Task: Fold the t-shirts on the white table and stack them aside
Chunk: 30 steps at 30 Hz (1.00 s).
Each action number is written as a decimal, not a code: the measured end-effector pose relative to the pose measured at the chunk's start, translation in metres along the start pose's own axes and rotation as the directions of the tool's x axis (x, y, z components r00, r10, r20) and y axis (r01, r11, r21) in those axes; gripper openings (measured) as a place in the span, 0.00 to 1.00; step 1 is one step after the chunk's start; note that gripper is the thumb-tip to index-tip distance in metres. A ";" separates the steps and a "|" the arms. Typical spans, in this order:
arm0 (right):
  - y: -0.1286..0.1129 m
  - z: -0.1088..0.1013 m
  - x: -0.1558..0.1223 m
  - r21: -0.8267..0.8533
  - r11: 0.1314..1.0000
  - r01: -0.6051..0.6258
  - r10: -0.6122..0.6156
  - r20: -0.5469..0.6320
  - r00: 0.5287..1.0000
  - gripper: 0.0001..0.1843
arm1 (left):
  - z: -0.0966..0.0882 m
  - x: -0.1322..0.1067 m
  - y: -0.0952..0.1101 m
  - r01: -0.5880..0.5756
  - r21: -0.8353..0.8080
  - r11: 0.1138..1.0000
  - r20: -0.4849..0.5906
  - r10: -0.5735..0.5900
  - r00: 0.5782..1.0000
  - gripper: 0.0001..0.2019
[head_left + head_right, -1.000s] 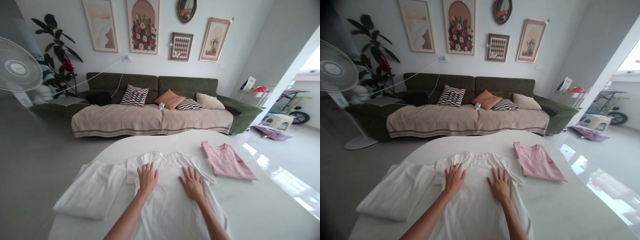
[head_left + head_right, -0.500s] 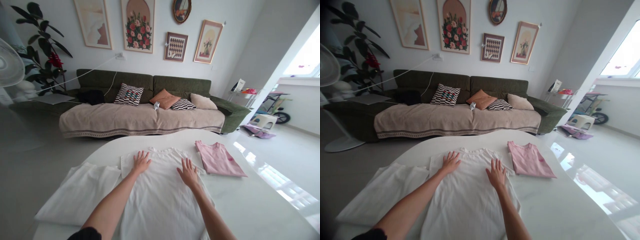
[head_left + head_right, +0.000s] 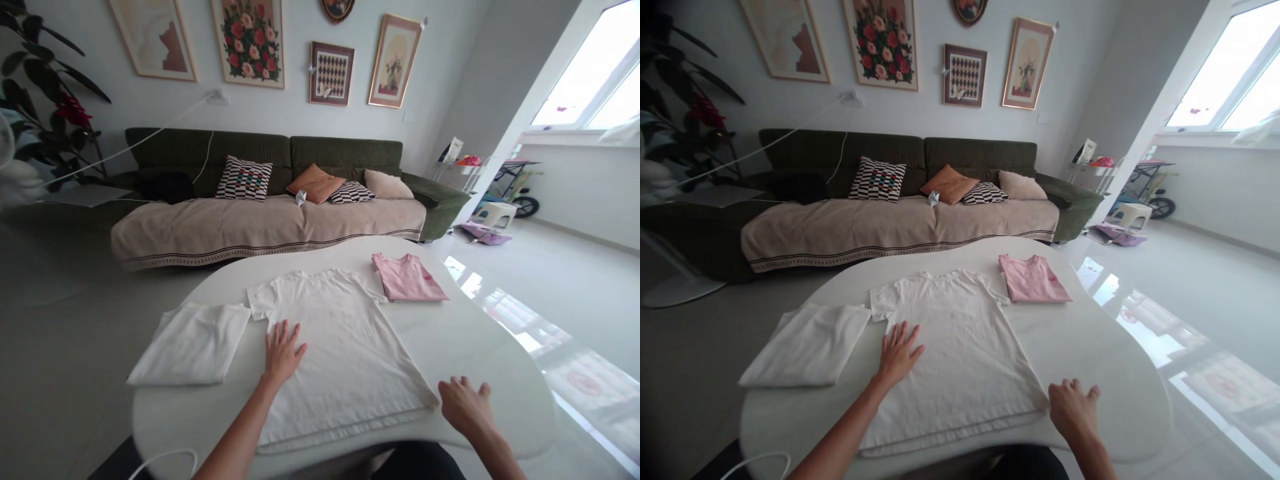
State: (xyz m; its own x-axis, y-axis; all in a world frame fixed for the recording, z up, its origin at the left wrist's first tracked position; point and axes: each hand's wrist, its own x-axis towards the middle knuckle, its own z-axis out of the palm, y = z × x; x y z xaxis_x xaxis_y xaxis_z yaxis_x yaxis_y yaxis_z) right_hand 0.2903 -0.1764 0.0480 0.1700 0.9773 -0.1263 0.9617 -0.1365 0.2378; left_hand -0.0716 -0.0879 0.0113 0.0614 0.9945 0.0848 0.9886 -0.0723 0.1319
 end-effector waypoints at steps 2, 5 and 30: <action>-0.014 -0.005 -0.001 0.057 0.998 -0.017 0.019 -0.039 0.999 0.19 | -0.002 -0.007 -0.002 0.015 0.005 1.000 -0.009 -0.015 1.000 0.28; -0.062 -0.001 0.003 0.220 0.971 0.095 -0.061 -0.153 0.986 0.25 | 0.003 -0.023 -0.004 -0.009 -0.002 1.000 -0.028 0.009 1.000 0.29; -0.321 -0.038 -0.101 0.525 0.635 0.567 -0.426 -0.374 0.824 0.30 | -0.034 0.092 -0.062 0.387 -0.164 0.907 0.078 -0.379 0.922 0.17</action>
State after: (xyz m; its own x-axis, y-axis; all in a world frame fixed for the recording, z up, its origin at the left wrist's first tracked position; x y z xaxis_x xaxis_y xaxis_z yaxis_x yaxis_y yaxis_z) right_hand -0.0440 -0.2253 0.0210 -0.3504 0.9238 0.1545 0.8201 0.3823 -0.4258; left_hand -0.1321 0.0058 0.0448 -0.3078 0.9502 -0.0492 0.8980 0.3072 0.3149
